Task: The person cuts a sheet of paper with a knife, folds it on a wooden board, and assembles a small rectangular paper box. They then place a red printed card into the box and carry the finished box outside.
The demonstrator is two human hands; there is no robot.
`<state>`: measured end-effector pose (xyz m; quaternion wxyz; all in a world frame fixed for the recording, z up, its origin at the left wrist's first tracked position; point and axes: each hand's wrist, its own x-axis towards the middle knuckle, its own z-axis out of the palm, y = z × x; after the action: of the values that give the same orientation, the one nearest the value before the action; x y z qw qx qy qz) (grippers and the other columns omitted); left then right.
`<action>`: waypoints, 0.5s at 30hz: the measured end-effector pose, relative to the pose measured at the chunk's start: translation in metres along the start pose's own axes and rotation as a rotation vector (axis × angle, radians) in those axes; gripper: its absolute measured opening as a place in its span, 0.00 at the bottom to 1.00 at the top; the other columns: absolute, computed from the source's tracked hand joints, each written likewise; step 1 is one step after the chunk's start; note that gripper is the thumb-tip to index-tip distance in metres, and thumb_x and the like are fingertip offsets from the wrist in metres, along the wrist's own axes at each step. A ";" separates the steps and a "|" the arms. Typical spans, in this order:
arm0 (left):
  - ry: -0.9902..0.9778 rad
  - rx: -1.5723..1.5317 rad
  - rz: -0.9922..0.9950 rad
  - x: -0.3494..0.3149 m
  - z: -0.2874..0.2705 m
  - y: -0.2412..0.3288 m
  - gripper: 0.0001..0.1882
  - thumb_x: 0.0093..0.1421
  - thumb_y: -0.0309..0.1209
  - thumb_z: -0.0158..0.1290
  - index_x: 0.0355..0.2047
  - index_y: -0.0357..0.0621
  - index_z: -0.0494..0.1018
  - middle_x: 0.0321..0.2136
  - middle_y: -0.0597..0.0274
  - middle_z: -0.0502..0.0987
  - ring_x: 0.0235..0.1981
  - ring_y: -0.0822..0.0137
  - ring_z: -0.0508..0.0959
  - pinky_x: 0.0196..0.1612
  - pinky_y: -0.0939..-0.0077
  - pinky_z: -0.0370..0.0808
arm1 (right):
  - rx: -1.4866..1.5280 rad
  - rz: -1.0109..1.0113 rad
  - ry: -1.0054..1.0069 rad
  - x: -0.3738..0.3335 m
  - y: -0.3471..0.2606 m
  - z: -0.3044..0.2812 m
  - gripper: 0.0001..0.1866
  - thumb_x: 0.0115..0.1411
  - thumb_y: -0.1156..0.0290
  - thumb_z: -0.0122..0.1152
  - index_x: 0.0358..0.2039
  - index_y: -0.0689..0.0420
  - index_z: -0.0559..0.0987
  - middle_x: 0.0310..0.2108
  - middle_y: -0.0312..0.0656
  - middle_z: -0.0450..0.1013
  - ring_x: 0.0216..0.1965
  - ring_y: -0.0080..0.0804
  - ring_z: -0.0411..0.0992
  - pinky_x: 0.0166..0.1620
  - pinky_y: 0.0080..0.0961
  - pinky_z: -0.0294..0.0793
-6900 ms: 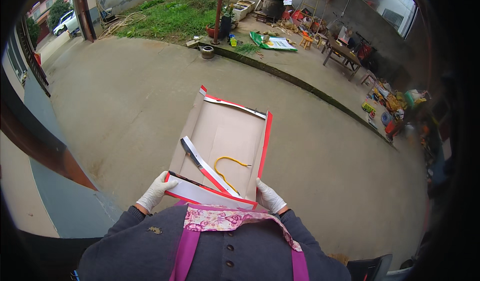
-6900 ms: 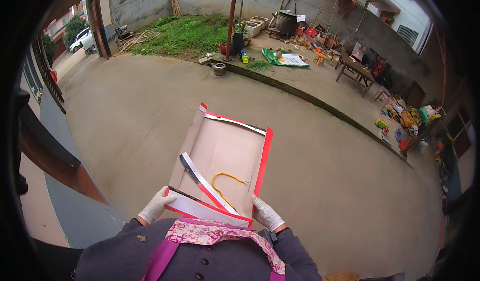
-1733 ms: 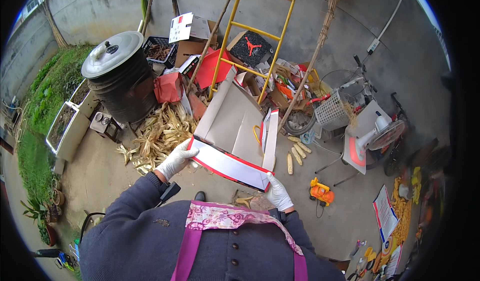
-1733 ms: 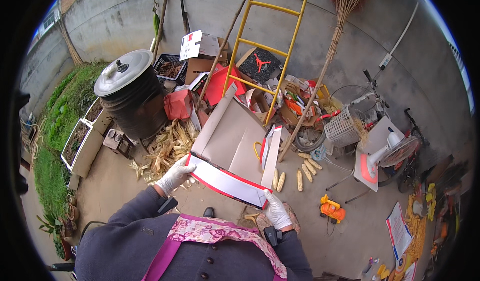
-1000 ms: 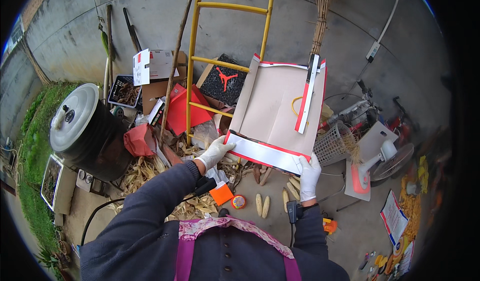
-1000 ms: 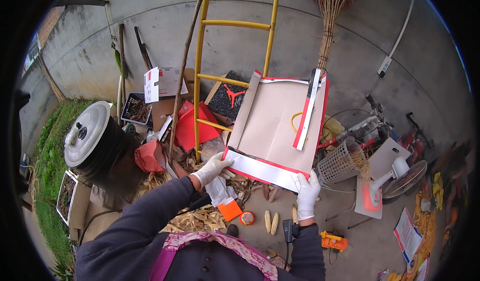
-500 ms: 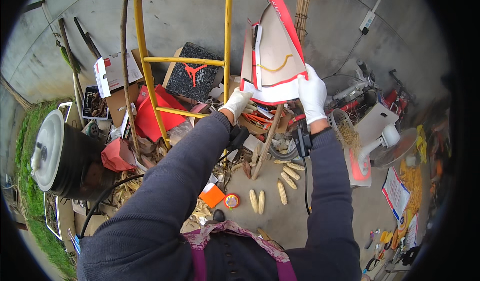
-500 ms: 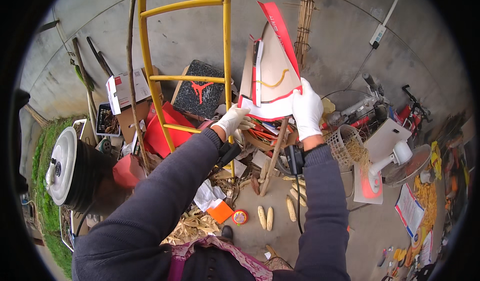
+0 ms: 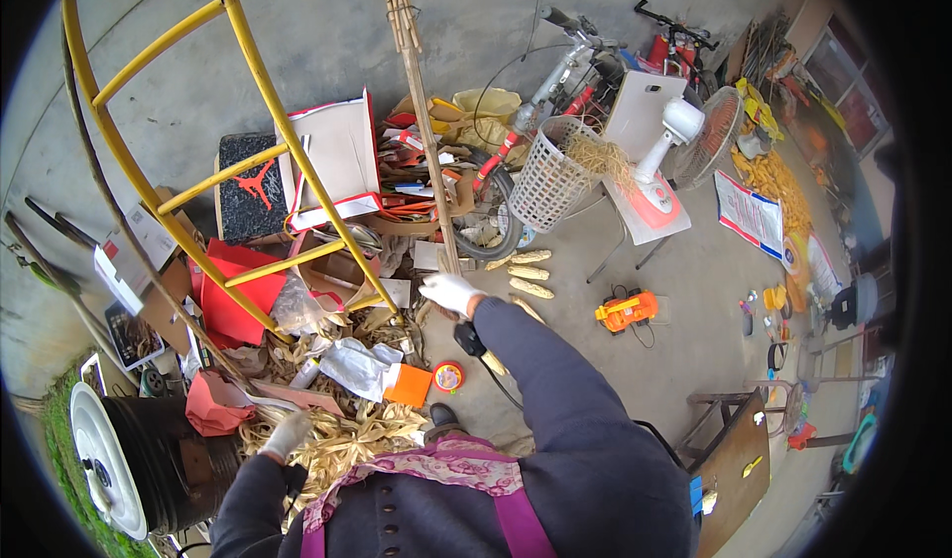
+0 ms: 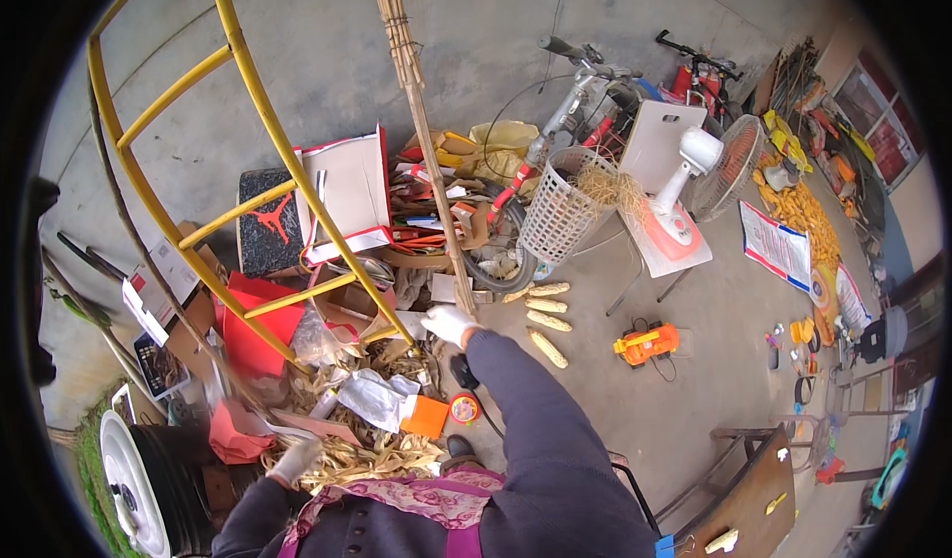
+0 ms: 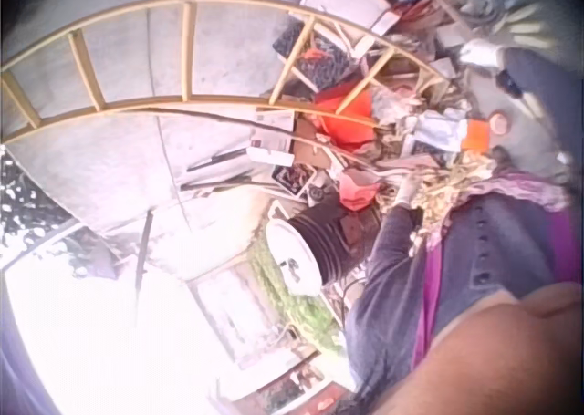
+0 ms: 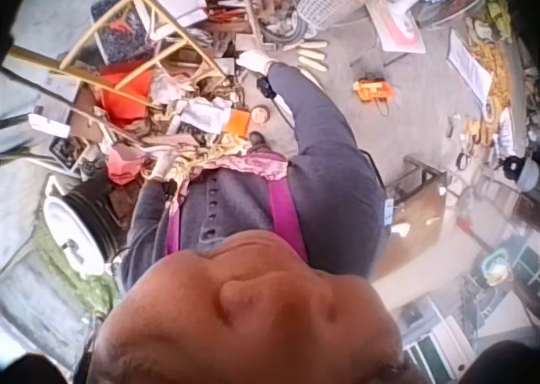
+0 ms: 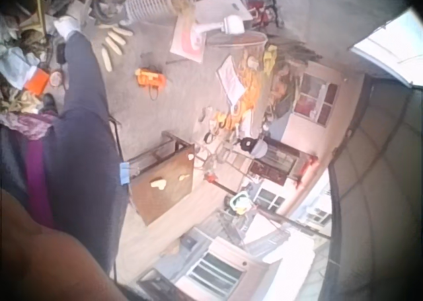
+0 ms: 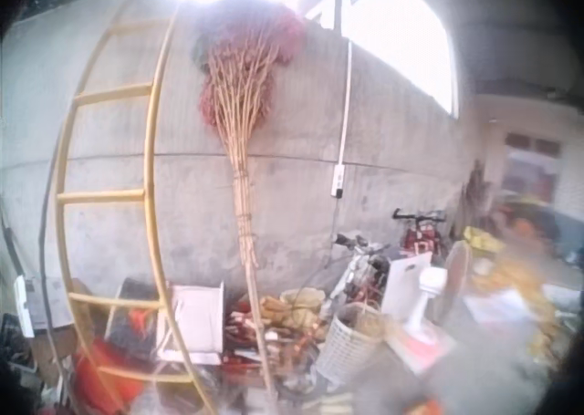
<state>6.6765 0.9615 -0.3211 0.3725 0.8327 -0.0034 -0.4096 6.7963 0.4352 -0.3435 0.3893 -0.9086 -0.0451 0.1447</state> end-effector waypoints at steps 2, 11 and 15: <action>-0.274 0.844 -0.108 -0.063 0.011 -0.093 0.16 0.61 0.37 0.52 0.45 0.43 0.78 0.42 0.45 0.80 0.43 0.47 0.79 0.49 0.61 0.76 | -0.246 -0.043 -0.170 -0.104 0.059 0.045 0.19 0.67 0.60 0.44 0.36 0.58 0.82 0.40 0.54 0.78 0.40 0.53 0.77 0.46 0.46 0.76; -0.191 -0.123 -0.409 -0.098 0.036 -0.181 0.19 0.64 0.37 0.49 0.53 0.48 0.72 0.38 0.51 0.79 0.32 0.53 0.80 0.33 0.62 0.76 | -0.320 1.211 -0.324 -0.684 0.063 0.171 0.21 0.67 0.58 0.44 0.52 0.54 0.79 0.49 0.48 0.78 0.48 0.46 0.77 0.53 0.39 0.75; -0.303 -0.074 -0.180 -0.021 0.008 -0.112 0.20 0.65 0.37 0.48 0.57 0.50 0.69 0.36 0.54 0.79 0.27 0.56 0.80 0.26 0.62 0.75 | 0.161 1.512 -0.009 -0.807 -0.048 0.269 0.23 0.68 0.53 0.48 0.46 0.57 0.82 0.41 0.46 0.80 0.43 0.40 0.79 0.45 0.36 0.77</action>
<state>6.6231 1.0441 -0.3797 0.3599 0.7443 0.0301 -0.5617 5.9480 0.4982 -0.3015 0.2489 -0.6602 0.5990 0.3788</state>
